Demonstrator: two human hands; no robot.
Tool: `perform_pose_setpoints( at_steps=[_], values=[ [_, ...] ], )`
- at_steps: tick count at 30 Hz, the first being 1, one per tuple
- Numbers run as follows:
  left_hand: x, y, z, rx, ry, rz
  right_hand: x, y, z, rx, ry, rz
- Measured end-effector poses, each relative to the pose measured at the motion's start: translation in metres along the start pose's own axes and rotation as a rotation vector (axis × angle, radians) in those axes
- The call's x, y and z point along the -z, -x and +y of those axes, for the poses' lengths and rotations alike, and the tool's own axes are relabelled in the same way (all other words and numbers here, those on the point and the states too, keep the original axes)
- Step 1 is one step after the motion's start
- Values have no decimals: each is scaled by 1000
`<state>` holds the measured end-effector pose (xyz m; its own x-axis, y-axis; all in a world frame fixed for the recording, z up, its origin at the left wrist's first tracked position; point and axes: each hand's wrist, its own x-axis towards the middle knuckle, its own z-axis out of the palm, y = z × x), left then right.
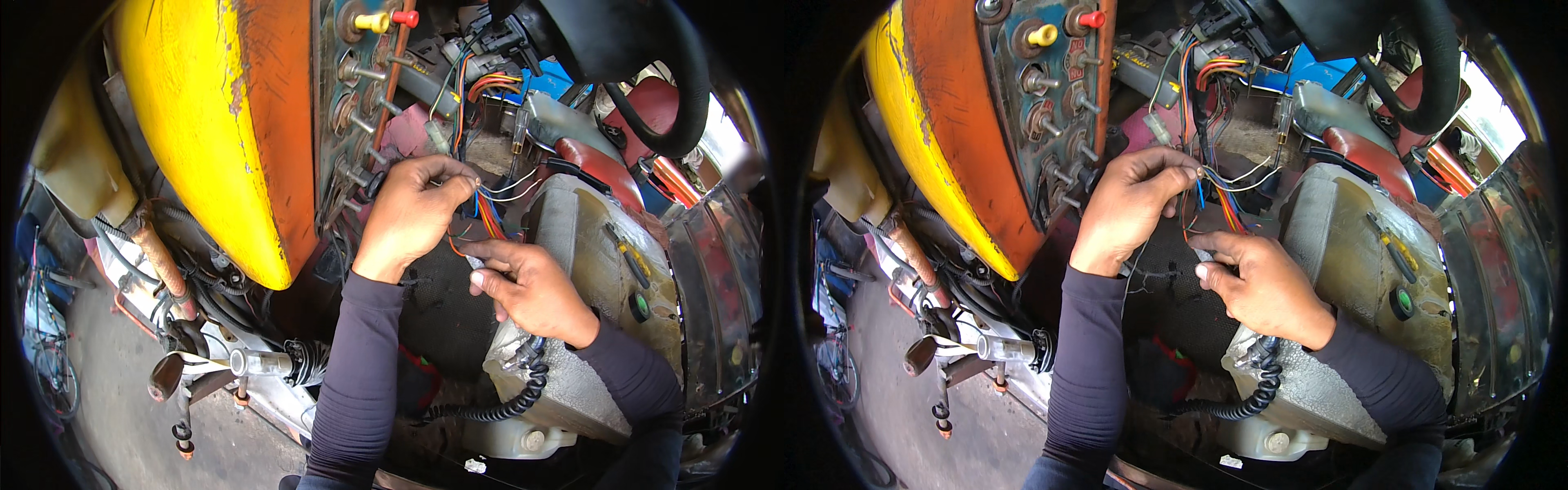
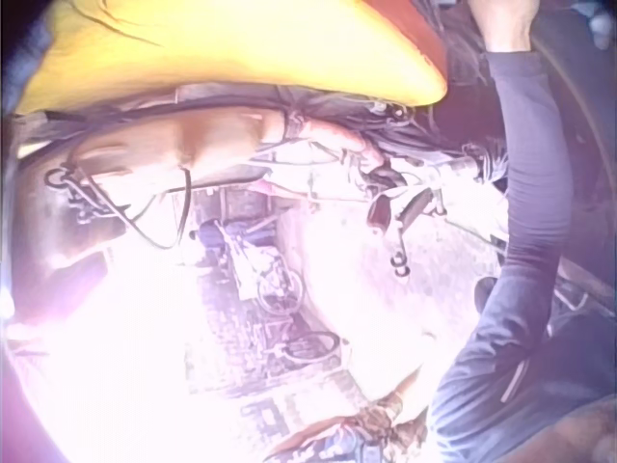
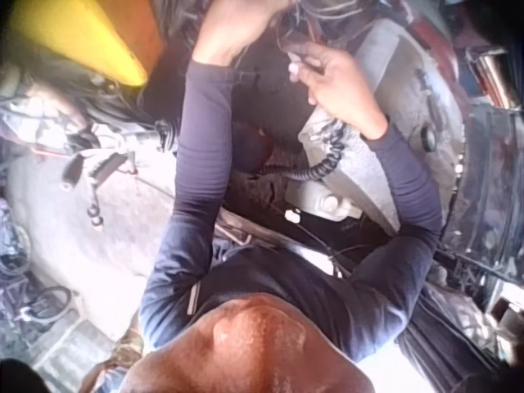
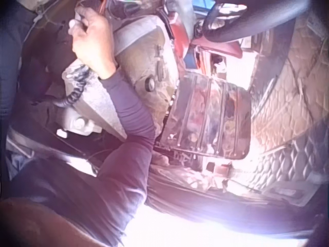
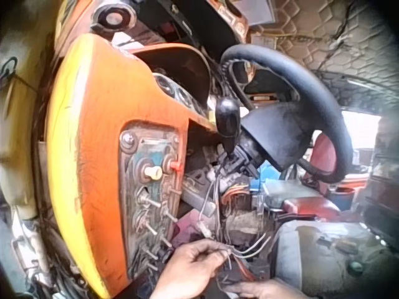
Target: The person works on a vehicle's exposed wiring harness, separating and joining individual wires by hand. They repeatedly test connections using a handheld probe, creating small sparks at contact points to check continuity.
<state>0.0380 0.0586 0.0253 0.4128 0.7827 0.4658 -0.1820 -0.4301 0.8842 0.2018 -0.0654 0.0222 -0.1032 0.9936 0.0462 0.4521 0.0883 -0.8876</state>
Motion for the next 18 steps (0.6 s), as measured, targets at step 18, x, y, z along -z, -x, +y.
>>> perform_pose_setpoints(
  at_steps=[18],
  values=[
    [-1, 2, 4, 66, 18, -9, 1, 1, -5, 93, 242, 36]
  ],
)
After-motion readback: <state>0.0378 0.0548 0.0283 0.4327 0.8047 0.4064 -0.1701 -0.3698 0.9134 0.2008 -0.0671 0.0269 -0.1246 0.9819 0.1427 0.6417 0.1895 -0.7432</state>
